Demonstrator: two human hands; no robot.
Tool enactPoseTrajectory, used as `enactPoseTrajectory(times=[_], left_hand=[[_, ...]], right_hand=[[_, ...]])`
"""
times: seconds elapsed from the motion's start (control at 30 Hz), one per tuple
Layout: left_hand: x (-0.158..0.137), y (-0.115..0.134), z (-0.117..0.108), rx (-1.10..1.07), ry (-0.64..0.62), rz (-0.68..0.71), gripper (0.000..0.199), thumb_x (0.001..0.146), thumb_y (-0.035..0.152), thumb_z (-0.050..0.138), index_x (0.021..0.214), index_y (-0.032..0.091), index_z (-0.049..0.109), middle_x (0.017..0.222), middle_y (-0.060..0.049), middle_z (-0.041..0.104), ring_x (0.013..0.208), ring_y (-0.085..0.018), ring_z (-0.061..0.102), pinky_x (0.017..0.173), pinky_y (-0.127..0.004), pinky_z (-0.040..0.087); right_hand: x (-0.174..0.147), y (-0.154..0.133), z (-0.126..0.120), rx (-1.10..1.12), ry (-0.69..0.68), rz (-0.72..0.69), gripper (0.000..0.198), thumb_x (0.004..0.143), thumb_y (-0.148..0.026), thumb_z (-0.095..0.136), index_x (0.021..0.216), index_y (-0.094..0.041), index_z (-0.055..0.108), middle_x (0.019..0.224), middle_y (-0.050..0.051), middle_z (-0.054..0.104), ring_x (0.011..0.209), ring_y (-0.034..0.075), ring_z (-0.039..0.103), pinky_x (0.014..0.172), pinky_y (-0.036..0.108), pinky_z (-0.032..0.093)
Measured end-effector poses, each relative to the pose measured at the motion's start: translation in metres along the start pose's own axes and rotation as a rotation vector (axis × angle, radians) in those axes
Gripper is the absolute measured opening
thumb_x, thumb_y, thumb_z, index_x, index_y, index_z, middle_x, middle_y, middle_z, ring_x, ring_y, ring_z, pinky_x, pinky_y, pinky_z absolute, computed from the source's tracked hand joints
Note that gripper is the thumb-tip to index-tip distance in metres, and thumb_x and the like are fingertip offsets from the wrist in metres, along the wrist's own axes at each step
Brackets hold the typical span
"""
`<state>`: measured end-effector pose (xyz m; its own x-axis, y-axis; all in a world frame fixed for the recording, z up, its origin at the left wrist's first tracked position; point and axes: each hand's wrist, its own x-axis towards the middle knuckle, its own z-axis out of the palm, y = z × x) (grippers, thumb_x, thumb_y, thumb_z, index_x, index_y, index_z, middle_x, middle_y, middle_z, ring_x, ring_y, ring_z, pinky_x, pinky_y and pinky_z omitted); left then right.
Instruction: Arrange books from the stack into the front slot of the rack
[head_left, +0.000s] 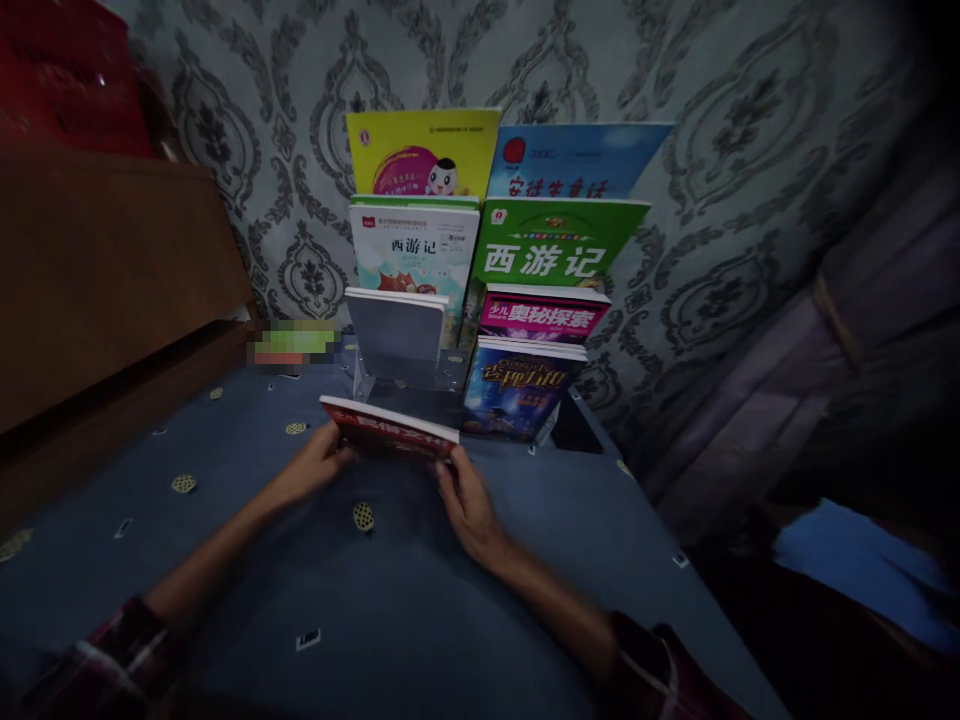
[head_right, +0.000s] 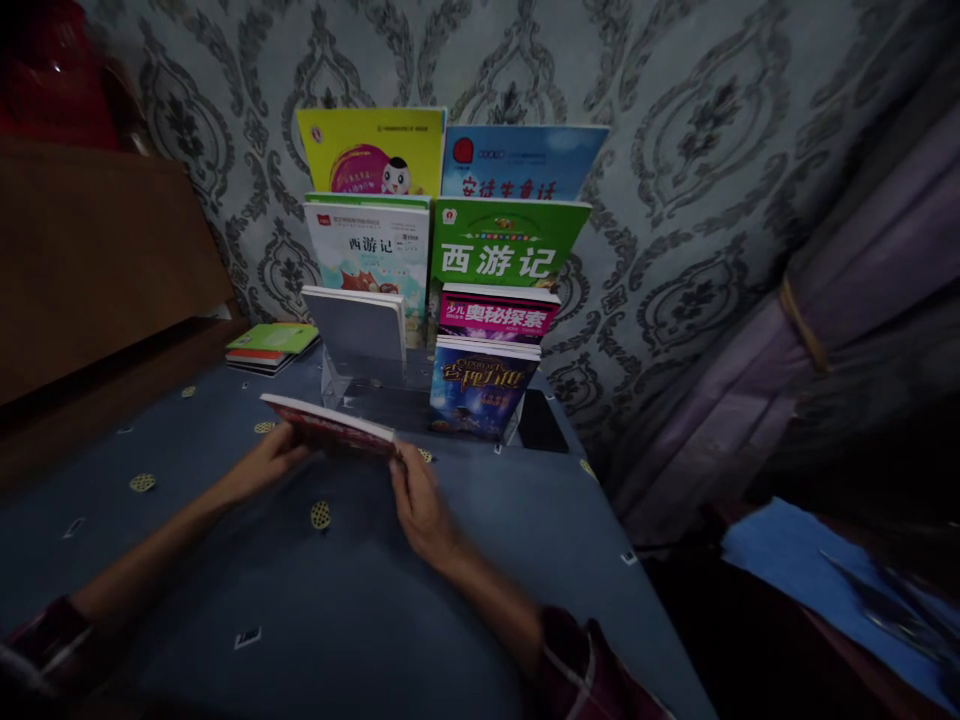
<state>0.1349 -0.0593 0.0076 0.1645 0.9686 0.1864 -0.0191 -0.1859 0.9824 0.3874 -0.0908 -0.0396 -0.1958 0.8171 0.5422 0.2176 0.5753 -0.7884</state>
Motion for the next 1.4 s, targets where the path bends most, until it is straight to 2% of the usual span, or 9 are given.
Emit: enactPoseTrajectory(times=[0.1, 0.23, 0.37, 0.5, 0.67, 0.87, 1.1, 1.27, 1.4], left_hand=[[0.01, 0.001, 0.007, 0.066, 0.018, 0.092, 0.021, 0.07, 0.02, 0.079, 0.089, 0.022, 0.07, 0.091, -0.005, 0.073, 0.09, -0.023, 0.066, 0.084, -0.029, 0.052], [0.019, 0.003, 0.015, 0.058, 0.125, 0.181, 0.02, 0.068, 0.032, 0.081, 0.082, 0.022, 0.071, 0.096, -0.006, 0.074, 0.095, -0.024, 0.066, 0.086, -0.028, 0.05], [0.024, 0.009, 0.016, 0.048, 0.17, 0.251, 0.019, 0.063, 0.029, 0.082, 0.076, 0.024, 0.069, 0.1, -0.005, 0.076, 0.106, -0.027, 0.066, 0.097, -0.032, 0.047], [0.029, 0.021, 0.012, 0.056, 0.213, 0.341, 0.02, 0.061, 0.022, 0.083, 0.076, 0.023, 0.07, 0.101, -0.006, 0.077, 0.115, -0.03, 0.064, 0.108, -0.036, 0.043], [0.044, 0.038, 0.012, 0.024, 0.268, 0.388, 0.022, 0.063, 0.016, 0.084, 0.075, 0.022, 0.066, 0.101, -0.007, 0.075, 0.125, -0.03, 0.06, 0.114, -0.039, 0.04], [0.065, 0.053, 0.016, 0.035, 0.297, 0.505, 0.017, 0.071, 0.033, 0.079, 0.078, 0.022, 0.067, 0.098, -0.005, 0.074, 0.117, -0.028, 0.063, 0.112, -0.04, 0.041], [0.086, 0.06, 0.016, 0.071, 0.287, 0.574, 0.031, 0.076, 0.043, 0.08, 0.091, 0.021, 0.065, 0.1, -0.006, 0.072, 0.098, -0.021, 0.065, 0.093, -0.03, 0.049], [0.106, 0.056, 0.014, -0.009, 0.326, 0.601, 0.031, 0.079, 0.041, 0.079, 0.097, 0.021, 0.063, 0.096, -0.005, 0.068, 0.096, -0.02, 0.064, 0.091, -0.03, 0.049], [0.121, 0.044, 0.014, 0.038, 0.362, 0.698, 0.04, 0.081, 0.053, 0.077, 0.099, 0.021, 0.062, 0.096, -0.004, 0.065, 0.095, -0.02, 0.064, 0.087, -0.031, 0.052]], right_hand=[[0.008, 0.008, -0.001, -0.049, 0.002, -0.079, 0.031, 0.105, -0.033, 0.042, 0.13, -0.028, 0.06, 0.126, 0.009, 0.067, 0.121, 0.025, 0.062, 0.109, 0.046, 0.049], [0.02, 0.017, -0.001, -0.108, 0.011, -0.201, 0.035, 0.105, -0.03, 0.038, 0.133, -0.027, 0.06, 0.141, 0.012, 0.06, 0.138, 0.026, 0.053, 0.118, 0.053, 0.041], [0.035, 0.016, 0.001, -0.153, 0.082, -0.279, 0.034, 0.105, -0.028, 0.04, 0.131, -0.027, 0.062, 0.144, 0.013, 0.06, 0.143, 0.027, 0.049, 0.12, 0.057, 0.038], [0.051, 0.01, 0.001, -0.183, 0.095, -0.334, 0.032, 0.104, -0.027, 0.044, 0.131, -0.029, 0.062, 0.147, 0.012, 0.058, 0.145, 0.029, 0.046, 0.12, 0.06, 0.037], [0.078, 0.003, -0.001, -0.234, 0.149, -0.426, 0.031, 0.102, -0.03, 0.05, 0.132, -0.03, 0.06, 0.149, 0.01, 0.056, 0.147, 0.03, 0.044, 0.121, 0.063, 0.036], [0.105, -0.006, -0.004, -0.277, 0.215, -0.471, 0.033, 0.105, -0.027, 0.041, 0.133, -0.03, 0.057, 0.145, 0.008, 0.058, 0.145, 0.027, 0.047, 0.12, 0.058, 0.039], [0.125, -0.008, -0.007, -0.238, 0.263, -0.459, 0.039, 0.105, -0.024, 0.034, 0.139, -0.03, 0.051, 0.139, 0.01, 0.061, 0.135, 0.027, 0.054, 0.116, 0.056, 0.043], [0.143, -0.01, -0.011, -0.268, 0.27, -0.345, 0.042, 0.107, -0.029, 0.033, 0.146, -0.024, 0.046, 0.134, 0.013, 0.062, 0.128, 0.03, 0.057, 0.112, 0.053, 0.045], [0.152, -0.016, -0.012, -0.283, 0.311, -0.294, 0.039, 0.107, -0.031, 0.033, 0.141, -0.021, 0.047, 0.127, 0.013, 0.065, 0.119, 0.027, 0.061, 0.104, 0.049, 0.05]])
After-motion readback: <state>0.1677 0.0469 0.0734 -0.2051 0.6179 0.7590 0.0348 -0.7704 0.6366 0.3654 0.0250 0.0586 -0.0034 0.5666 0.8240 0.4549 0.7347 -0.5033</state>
